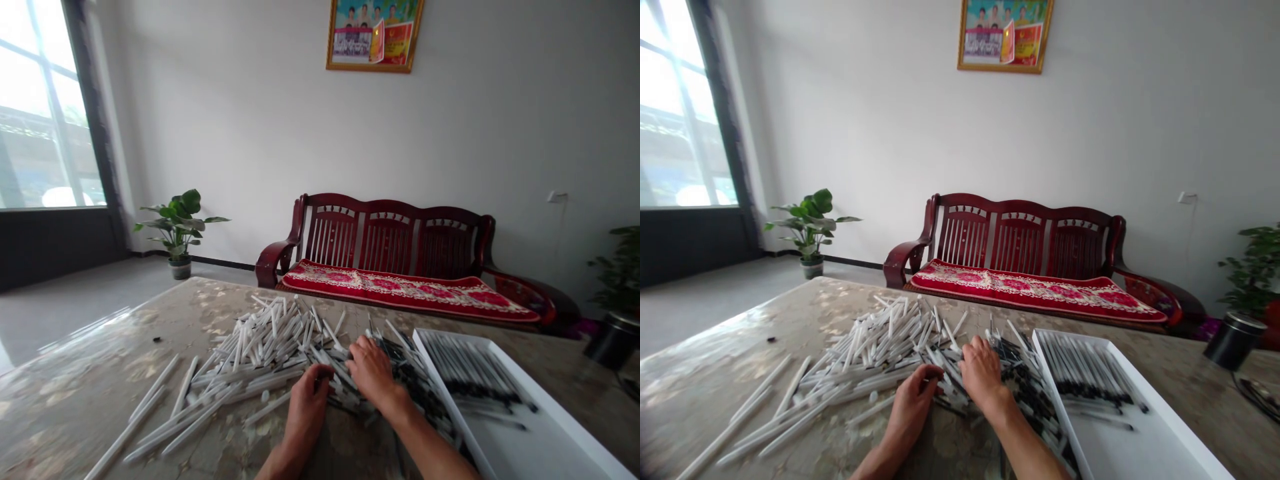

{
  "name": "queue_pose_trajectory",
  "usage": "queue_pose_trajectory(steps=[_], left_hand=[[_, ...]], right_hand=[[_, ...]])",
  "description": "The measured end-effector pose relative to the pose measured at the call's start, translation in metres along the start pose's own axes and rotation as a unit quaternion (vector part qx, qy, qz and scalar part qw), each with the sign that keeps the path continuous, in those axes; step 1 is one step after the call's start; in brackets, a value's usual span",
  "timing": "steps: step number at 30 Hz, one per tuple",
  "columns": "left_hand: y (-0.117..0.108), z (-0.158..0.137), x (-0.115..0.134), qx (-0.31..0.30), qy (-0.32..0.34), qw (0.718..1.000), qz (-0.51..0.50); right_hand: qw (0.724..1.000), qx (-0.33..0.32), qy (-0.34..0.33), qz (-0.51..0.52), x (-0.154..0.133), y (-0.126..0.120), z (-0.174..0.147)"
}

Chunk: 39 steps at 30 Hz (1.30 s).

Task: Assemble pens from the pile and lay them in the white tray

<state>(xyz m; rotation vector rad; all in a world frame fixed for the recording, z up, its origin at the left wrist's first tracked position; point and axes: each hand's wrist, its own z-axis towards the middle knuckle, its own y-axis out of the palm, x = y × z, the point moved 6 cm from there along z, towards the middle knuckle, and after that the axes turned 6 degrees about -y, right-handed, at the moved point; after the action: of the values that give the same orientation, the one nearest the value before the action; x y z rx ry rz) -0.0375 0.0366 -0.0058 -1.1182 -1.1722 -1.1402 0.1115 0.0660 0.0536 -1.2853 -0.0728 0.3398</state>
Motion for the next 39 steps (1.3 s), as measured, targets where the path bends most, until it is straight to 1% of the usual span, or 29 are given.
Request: queue_pose_trajectory(steps=[2,3,4,5,7,9,10,12,15,16,17,19,21,23,24,25,27,28,30,32,33,34,35,36,38,39], left_hand=[[0.003,-0.001,-0.001,-0.003,-0.015,1.000,-0.022],[0.004,-0.001,-0.001,-0.007,-0.020,0.999,-0.030],[0.006,-0.002,0.000,-0.014,-0.022,0.999,-0.036],[0.008,-0.002,0.002,-0.024,-0.020,0.999,-0.040],[0.013,-0.004,0.006,-0.055,-0.009,0.998,-0.039],[0.016,-0.006,0.010,-0.081,0.000,0.996,-0.032],[0.017,-0.006,0.010,-0.088,0.002,0.996,-0.028],[0.016,-0.006,0.010,-0.085,0.004,0.996,-0.022],[0.011,-0.004,0.008,-0.061,0.010,0.998,-0.010],[0.010,-0.004,0.007,-0.059,0.011,0.998,-0.001],[0.011,-0.004,0.005,-0.070,0.009,0.997,0.012],[0.014,-0.004,0.003,-0.092,0.001,0.995,0.030],[0.016,-0.003,0.002,-0.101,-0.009,0.995,0.017],[0.016,-0.002,0.001,-0.092,-0.030,0.995,-0.038],[0.015,-0.001,0.001,-0.081,-0.046,0.992,-0.079],[0.013,0.000,0.000,-0.067,-0.065,0.987,-0.128],[0.012,0.000,-0.002,-0.046,-0.108,0.967,-0.225],[0.013,-0.001,-0.003,-0.047,-0.128,0.955,-0.263],[0.020,-0.004,-0.002,-0.081,-0.156,0.935,-0.307],[0.029,-0.008,-0.001,-0.122,-0.166,0.925,-0.318],[0.031,-0.010,-0.001,-0.124,-0.167,0.923,-0.322],[0.031,-0.010,-0.003,-0.114,-0.169,0.922,-0.328],[0.029,-0.009,-0.004,-0.093,-0.174,0.921,-0.337],[0.027,-0.008,-0.007,-0.068,-0.182,0.918,-0.346],[0.022,-0.005,-0.010,-0.027,-0.203,0.908,-0.365],[0.021,-0.004,-0.011,-0.014,-0.212,0.903,-0.373]], right_hand=[[0.994,0.044,0.004,0.096,0.002,-0.010,0.000],[0.984,0.063,0.010,0.164,0.003,-0.014,-0.001],[0.967,0.076,0.018,0.242,0.003,-0.015,-0.002],[0.943,0.082,0.028,0.321,0.002,-0.015,-0.003],[0.882,0.077,0.053,0.462,-0.003,-0.008,-0.007],[0.826,0.069,0.076,0.554,-0.010,0.000,-0.012],[0.806,0.069,0.083,0.582,-0.012,0.003,-0.015],[0.782,0.068,0.091,0.613,-0.014,0.005,-0.021],[0.764,0.067,0.111,0.632,-0.004,0.002,-0.027],[0.759,0.072,0.118,0.636,0.002,0.000,-0.029],[0.756,0.078,0.124,0.638,0.007,-0.002,-0.031],[0.761,0.080,0.133,0.630,0.016,-0.003,-0.034],[0.776,0.064,0.142,0.611,0.022,0.000,-0.037],[0.783,0.067,0.150,0.600,0.024,0.005,-0.041],[0.779,0.078,0.151,0.604,0.024,0.007,-0.043],[0.771,0.091,0.150,0.613,0.023,0.009,-0.045],[0.749,0.114,0.147,0.636,0.016,0.013,-0.048],[0.740,0.118,0.145,0.646,0.011,0.016,-0.049],[0.731,0.115,0.142,0.657,0.001,0.022,-0.049],[0.737,0.101,0.137,0.654,-0.005,0.025,-0.048],[0.746,0.090,0.129,0.647,-0.007,0.026,-0.047],[0.762,0.080,0.119,0.631,-0.006,0.025,-0.047],[0.788,0.073,0.106,0.602,-0.003,0.022,-0.046],[0.823,0.068,0.094,0.556,0.002,0.018,-0.046],[0.904,0.057,0.074,0.418,0.015,0.008,-0.048],[0.937,0.046,0.066,0.340,0.020,0.003,-0.049]])
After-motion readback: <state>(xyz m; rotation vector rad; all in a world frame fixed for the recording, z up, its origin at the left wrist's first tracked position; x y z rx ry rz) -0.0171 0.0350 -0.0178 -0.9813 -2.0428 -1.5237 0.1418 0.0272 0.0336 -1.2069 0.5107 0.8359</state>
